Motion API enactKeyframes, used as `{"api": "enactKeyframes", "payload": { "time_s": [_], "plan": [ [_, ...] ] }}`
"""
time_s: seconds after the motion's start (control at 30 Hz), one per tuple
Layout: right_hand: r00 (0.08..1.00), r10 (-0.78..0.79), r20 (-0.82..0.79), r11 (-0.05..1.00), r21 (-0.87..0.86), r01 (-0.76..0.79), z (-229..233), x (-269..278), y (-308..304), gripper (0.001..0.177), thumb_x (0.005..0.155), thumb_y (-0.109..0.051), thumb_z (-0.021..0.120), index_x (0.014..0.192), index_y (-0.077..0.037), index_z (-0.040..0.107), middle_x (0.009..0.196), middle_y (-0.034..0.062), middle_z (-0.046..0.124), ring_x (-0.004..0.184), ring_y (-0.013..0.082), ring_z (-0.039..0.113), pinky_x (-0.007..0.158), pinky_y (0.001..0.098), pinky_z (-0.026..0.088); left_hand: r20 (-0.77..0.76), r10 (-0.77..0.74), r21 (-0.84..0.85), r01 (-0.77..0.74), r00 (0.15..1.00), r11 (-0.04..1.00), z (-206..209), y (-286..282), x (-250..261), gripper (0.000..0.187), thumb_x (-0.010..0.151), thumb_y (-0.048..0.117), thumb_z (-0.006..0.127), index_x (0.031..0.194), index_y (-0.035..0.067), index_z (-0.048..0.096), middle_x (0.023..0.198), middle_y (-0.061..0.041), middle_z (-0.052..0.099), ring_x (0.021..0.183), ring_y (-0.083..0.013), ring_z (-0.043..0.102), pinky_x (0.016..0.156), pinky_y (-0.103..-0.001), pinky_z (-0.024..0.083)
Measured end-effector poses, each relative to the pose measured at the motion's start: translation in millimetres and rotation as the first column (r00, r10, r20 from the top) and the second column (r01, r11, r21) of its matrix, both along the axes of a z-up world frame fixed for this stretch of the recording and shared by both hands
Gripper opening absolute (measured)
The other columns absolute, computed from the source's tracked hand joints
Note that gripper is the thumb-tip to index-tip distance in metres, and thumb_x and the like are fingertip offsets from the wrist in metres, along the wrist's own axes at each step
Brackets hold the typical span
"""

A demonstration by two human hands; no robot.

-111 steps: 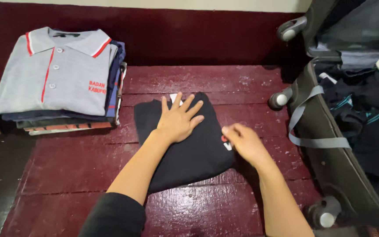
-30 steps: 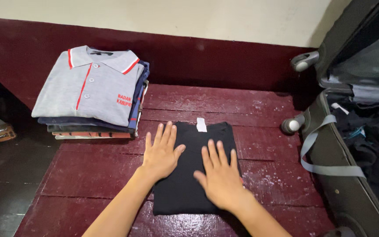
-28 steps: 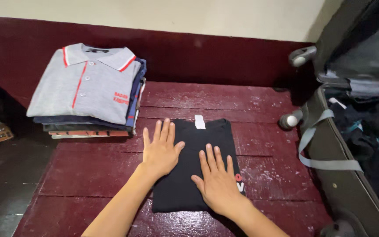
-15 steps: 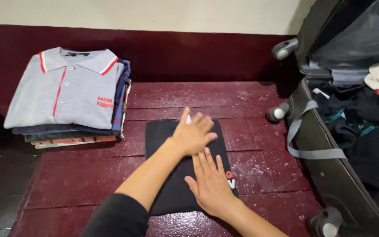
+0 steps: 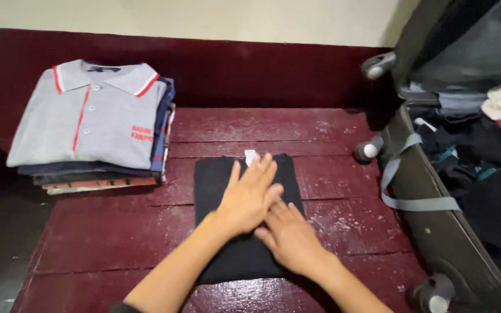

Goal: The person takes shirts from a suitcase and folds them on a wooden bench, then places them into a stack.

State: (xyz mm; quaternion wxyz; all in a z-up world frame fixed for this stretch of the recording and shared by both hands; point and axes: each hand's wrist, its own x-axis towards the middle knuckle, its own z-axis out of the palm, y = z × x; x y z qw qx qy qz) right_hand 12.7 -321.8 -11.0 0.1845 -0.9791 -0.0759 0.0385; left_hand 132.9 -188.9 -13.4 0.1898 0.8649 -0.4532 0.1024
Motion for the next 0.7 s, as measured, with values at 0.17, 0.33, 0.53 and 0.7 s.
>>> {"api": "enactKeyframes", "payload": {
  "time_s": [0.17, 0.33, 0.53, 0.7],
  "plan": [
    [0.943, 0.109, 0.313, 0.989, -0.129, -0.071, -15.0, -3.3, -3.1, 0.068, 0.100, -0.036, 0.053, 0.154, 0.003, 0.036, 0.162, 0.0244, 0.032, 0.152, 0.0400, 0.026, 0.120, 0.0543, 0.019, -0.019, -0.027, -0.031, 0.026, 0.999, 0.999, -13.6, 54.6, -45.1, 0.070, 0.099, 0.048, 0.048, 0.155, 0.007, 0.040, 0.160, -0.016, 0.035, 0.150, -0.0392, 0.024, 0.113, -0.067, 0.018],
    [0.928, 0.011, 0.371, 0.984, -0.168, 0.056, -15.1, -12.1, -15.7, 0.077, 0.098, -0.045, 0.051, 0.152, 0.007, 0.032, 0.161, 0.0278, 0.024, 0.151, 0.0424, 0.020, 0.118, 0.0551, 0.016, 0.051, 0.372, 0.092, -0.376, 0.927, 0.922, -13.2, 96.8, -31.8, 0.075, 0.097, 0.050, 0.050, 0.152, 0.002, 0.035, 0.162, -0.016, 0.030, 0.148, -0.0360, 0.025, 0.113, -0.067, 0.016],
    [0.900, 0.003, 0.436, 0.987, -0.147, 0.067, -3.9, 0.8, 5.2, 0.076, 0.102, -0.051, 0.044, 0.154, 0.003, 0.032, 0.165, 0.0275, 0.022, 0.154, 0.0437, 0.016, 0.120, 0.0572, 0.011, -0.018, 0.269, -0.048, -0.270, 0.963, 0.962, -7.7, 61.7, -76.8, 0.074, 0.096, 0.041, 0.052, 0.152, -0.004, 0.036, 0.163, -0.024, 0.029, 0.151, -0.0418, 0.024, 0.116, -0.065, 0.017],
    [0.955, 0.134, 0.264, 0.991, -0.056, -0.124, -9.7, 2.1, 15.6, 0.076, 0.102, -0.050, 0.043, 0.159, -0.002, 0.030, 0.167, 0.0194, 0.024, 0.155, 0.0367, 0.018, 0.122, 0.0563, 0.010, -0.030, 0.208, 0.017, -0.208, 0.978, 0.978, -9.3, 54.6, -87.7, 0.071, 0.090, 0.032, 0.056, 0.152, 0.001, 0.040, 0.161, -0.021, 0.033, 0.149, -0.0443, 0.024, 0.114, -0.066, 0.017]
  ]
}}
